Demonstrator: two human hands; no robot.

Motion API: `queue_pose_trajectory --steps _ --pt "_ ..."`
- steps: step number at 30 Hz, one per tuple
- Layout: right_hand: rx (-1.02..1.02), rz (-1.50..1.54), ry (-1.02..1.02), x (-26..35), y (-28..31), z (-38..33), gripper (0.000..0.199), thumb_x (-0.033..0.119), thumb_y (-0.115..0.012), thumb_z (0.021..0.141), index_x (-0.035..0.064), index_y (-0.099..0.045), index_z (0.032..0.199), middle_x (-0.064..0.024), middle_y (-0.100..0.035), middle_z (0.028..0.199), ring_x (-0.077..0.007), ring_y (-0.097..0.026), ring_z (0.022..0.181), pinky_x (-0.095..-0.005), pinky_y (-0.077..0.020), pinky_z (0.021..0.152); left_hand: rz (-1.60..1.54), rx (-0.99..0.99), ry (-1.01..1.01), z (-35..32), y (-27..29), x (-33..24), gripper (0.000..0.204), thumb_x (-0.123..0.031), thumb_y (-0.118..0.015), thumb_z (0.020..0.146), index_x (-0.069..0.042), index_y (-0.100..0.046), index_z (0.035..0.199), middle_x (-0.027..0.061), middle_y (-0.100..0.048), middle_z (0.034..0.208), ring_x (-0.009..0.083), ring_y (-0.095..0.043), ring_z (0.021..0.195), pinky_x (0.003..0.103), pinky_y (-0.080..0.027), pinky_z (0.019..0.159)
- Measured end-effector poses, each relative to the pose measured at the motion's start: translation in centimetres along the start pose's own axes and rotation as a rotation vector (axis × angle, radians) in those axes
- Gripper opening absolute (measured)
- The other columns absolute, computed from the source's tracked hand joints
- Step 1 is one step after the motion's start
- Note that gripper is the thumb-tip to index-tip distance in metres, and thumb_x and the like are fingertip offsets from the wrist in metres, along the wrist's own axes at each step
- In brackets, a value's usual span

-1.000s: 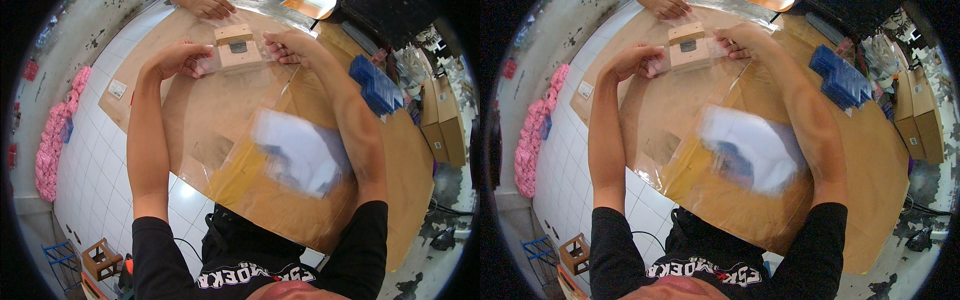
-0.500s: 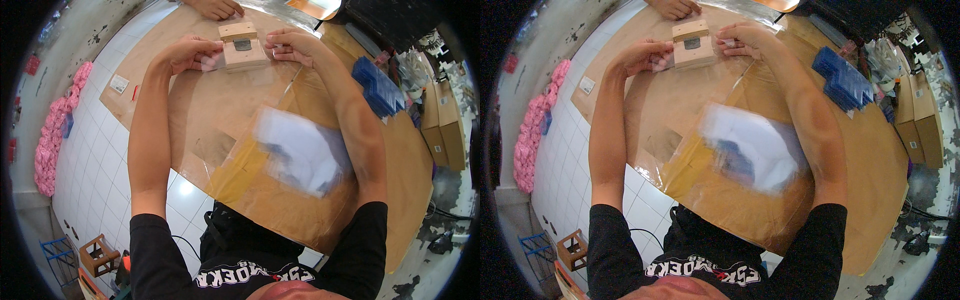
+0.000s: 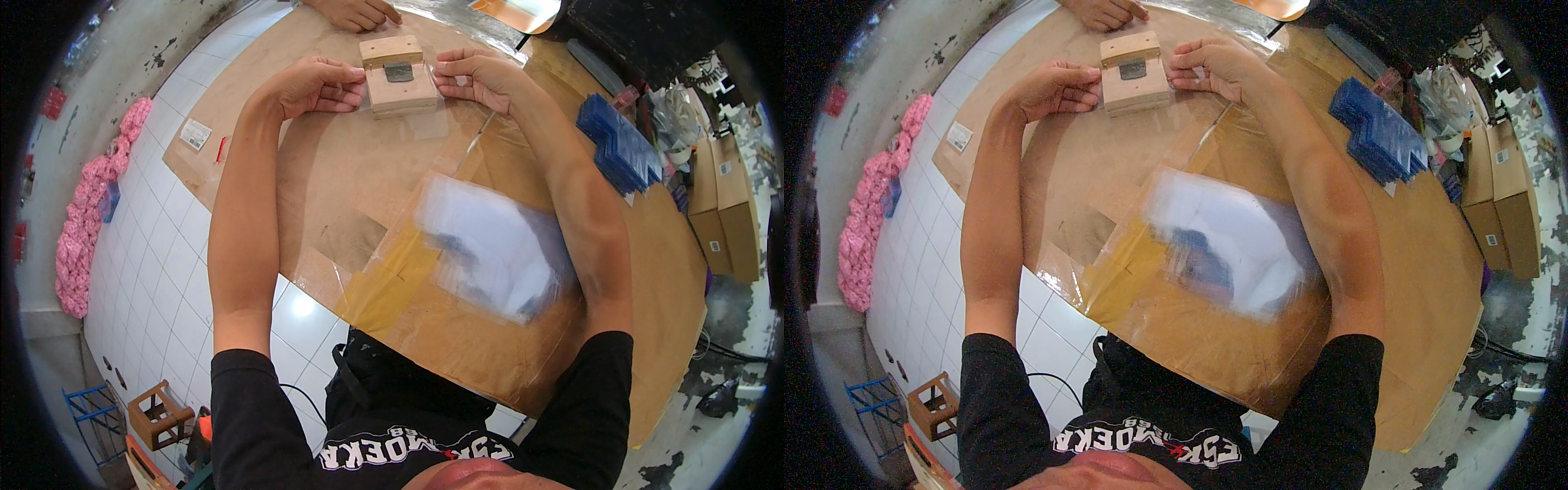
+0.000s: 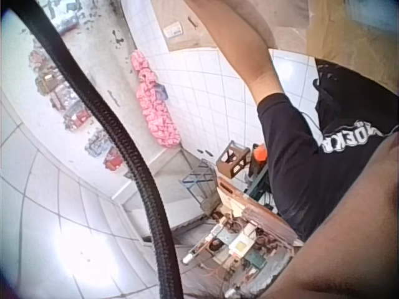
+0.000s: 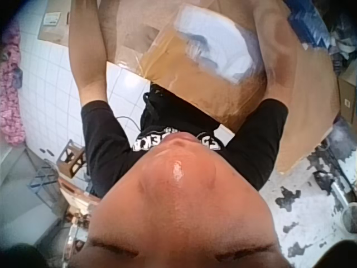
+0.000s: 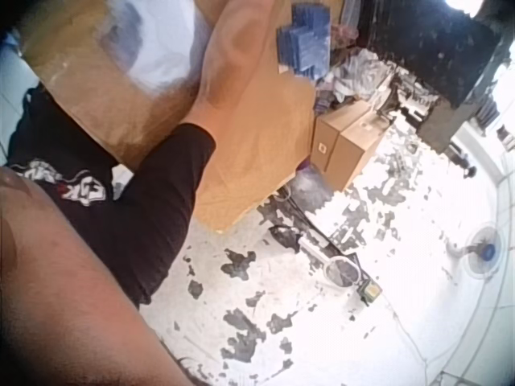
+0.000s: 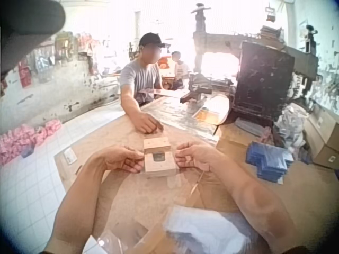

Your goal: The person seals small plastic pouches containing blue components. They position the open end of each pouch inside a wooden clamping jig, press the edges together to form a seal, and then place the completed pouch onto a stack of finished items.

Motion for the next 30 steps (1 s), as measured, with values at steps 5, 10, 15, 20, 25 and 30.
queue_pose_trajectory --steps 5,10,15,20,25,30 --pt "-0.004 0.01 0.008 0.01 -0.05 0.0 0.027 0.005 -0.069 0.092 -0.0008 -0.057 0.116 -0.0105 -0.067 0.101 -0.0172 -0.07 0.09 -0.0282 -0.0623 0.082 -0.008 0.02 0.004 0.24 0.2 0.26 0.027 -0.026 -0.071 0.093 -0.003 -0.07 0.107 0.0061 -0.074 0.092 0.0122 -0.072 0.078 0.027 -0.062 0.076" --pt "-0.012 0.004 0.014 -0.01 -0.04 0.05 0.026 0.006 -0.069 0.093 -0.0001 -0.057 0.115 -0.0099 -0.067 0.101 -0.0167 -0.07 0.089 -0.0278 -0.0621 0.082 0.001 0.023 0.003 0.28 0.24 0.29 0.027 -0.026 -0.071 0.094 -0.003 -0.07 0.108 0.0068 -0.074 0.094 0.0129 -0.072 0.079 0.028 -0.062 0.078" --pt "-0.024 -0.003 0.024 0.03 -0.04 0.04 0.025 0.007 -0.068 0.094 0.0003 -0.058 0.115 -0.0093 -0.068 0.099 -0.0165 -0.07 0.088 -0.0277 -0.0618 0.082 -0.009 0.029 0.002 0.31 0.33 0.33 0.027 -0.026 -0.07 0.094 -0.003 -0.069 0.108 0.0076 -0.074 0.095 0.0136 -0.072 0.08 0.028 -0.062 0.079" --pt "-0.026 -0.001 0.019 0.01 0.01 0.04 0.025 0.008 -0.069 0.094 0.0005 -0.058 0.115 -0.0095 -0.069 0.098 -0.0167 -0.071 0.088 -0.0284 -0.0616 0.082 -0.006 0.015 0.009 0.26 0.33 0.24 0.026 -0.026 -0.07 0.094 -0.003 -0.069 0.108 0.0078 -0.073 0.095 0.0137 -0.072 0.08 0.028 -0.062 0.079" --pt "-0.017 0.012 0.01 0.05 -0.04 -0.04 0.025 0.01 -0.069 0.094 0.0009 -0.059 0.115 -0.0099 -0.069 0.099 -0.017 -0.071 0.088 -0.0288 -0.0614 0.082 0.008 -0.03 0.019 -0.01 0.3 0.11 0.029 -0.024 -0.069 0.095 -0.002 -0.067 0.114 0.0074 -0.073 0.097 0.013 -0.071 0.08 0.028 -0.062 0.079" --pt "-0.039 0.005 -0.012 0.22 -0.32 -0.47 0.025 0.01 -0.07 0.094 0.0013 -0.059 0.114 -0.0102 -0.069 0.1 -0.0168 -0.071 0.089 -0.0286 -0.0612 0.082 -0.007 -0.014 0.032 -0.2 -0.1 -0.17 0.031 -0.025 -0.07 0.093 0.0 -0.068 0.111 0.0074 -0.073 0.095 0.0127 -0.071 0.08 0.028 -0.062 0.078"
Point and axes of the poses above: each hand's wrist, its own z-axis towards the middle knuckle, its own y-axis out of the back of the hand, x = y × z, the point moved 8 cm from there along z, towards the middle knuckle
